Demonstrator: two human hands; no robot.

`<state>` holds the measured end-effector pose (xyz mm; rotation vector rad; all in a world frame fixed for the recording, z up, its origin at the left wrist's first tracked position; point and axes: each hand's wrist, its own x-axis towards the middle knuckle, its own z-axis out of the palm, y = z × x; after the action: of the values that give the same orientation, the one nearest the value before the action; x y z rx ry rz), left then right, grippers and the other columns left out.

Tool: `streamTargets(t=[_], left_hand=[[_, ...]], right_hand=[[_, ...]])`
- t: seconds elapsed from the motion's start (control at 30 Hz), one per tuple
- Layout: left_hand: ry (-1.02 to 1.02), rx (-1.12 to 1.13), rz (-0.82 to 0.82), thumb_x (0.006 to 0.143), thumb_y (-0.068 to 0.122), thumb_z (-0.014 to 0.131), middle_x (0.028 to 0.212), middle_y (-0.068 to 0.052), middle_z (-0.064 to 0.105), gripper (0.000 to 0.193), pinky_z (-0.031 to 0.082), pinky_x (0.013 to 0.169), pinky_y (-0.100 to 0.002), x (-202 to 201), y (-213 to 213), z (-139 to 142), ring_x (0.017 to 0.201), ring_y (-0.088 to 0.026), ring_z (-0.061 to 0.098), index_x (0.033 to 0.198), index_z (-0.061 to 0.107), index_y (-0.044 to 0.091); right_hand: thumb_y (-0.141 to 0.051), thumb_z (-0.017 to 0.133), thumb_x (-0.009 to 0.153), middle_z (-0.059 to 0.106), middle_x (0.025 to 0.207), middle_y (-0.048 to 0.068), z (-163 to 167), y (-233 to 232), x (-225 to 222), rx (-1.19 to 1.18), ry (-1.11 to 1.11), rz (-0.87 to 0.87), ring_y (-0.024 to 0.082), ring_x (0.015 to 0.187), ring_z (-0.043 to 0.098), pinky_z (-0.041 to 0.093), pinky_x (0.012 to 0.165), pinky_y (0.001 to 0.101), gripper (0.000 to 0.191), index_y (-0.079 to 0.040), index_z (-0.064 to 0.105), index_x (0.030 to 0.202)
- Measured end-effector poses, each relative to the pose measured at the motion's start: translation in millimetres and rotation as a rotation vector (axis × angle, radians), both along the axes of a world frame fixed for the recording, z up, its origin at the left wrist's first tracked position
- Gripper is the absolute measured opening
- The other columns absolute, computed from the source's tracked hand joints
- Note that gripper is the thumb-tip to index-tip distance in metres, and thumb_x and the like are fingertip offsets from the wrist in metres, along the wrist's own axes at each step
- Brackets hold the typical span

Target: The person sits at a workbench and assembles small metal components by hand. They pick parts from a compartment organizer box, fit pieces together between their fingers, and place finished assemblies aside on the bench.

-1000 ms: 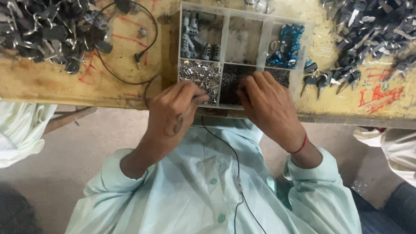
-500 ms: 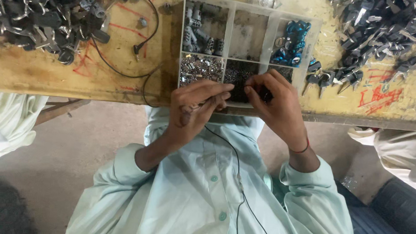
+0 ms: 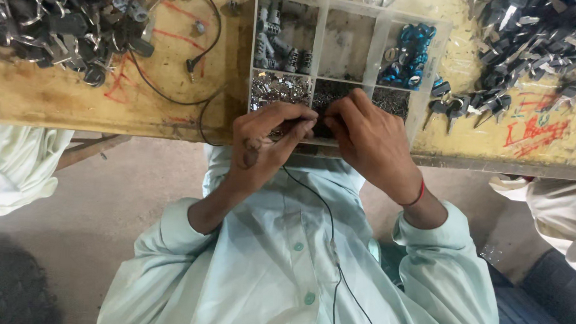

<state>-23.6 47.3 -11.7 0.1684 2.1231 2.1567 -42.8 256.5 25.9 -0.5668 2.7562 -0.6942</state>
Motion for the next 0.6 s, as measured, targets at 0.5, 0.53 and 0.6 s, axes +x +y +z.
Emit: streamTargets(t=[0.5, 0.53, 0.6], left_hand=[[-0.146, 0.281, -0.151, 0.1, 0.005, 0.073, 0.093, -0.008, 0.077, 0.014, 0.063, 0.07, -0.025, 0.7, 22.3, -4.3, 0.079, -0.012, 0.076, 0.113, 0.075, 0.001], [-0.162, 0.292, -0.153, 0.1, 0.005, 0.072, 0.094, -0.009, 0.077, 0.014, 0.063, 0.07, -0.025, 0.7, 22.3, -3.2, 0.079, -0.013, 0.076, 0.113, 0.075, 0.001], [-0.194, 0.313, -0.158, 0.1, 0.004, 0.072, 0.095, -0.009, 0.077, 0.014, 0.062, 0.07, -0.025, 0.5, 22.6, -0.8, 0.079, -0.013, 0.075, 0.113, 0.075, 0.001]], right_hand=[[-0.014, 0.056, 0.11, 0.055, 0.111, 0.005, -12.5, 23.7, 26.6, -1.118, -0.702, -0.331, 0.01, 0.086, 0.058, 0.047, 0.065, 0.0229, 0.014, -0.001, 0.056, 0.116], [-0.016, 0.055, 0.111, 0.057, 0.111, 0.006, -13.0, 22.2, 27.6, -1.175, -0.731, -0.319, 0.01, 0.088, 0.06, 0.047, 0.066, 0.023, 0.015, -0.001, 0.055, 0.116], [-0.016, 0.054, 0.113, 0.056, 0.113, 0.005, -12.7, 19.0, 28.6, -1.228, -0.74, -0.32, 0.011, 0.09, 0.06, 0.047, 0.068, 0.023, 0.016, 0.0, 0.056, 0.115]])
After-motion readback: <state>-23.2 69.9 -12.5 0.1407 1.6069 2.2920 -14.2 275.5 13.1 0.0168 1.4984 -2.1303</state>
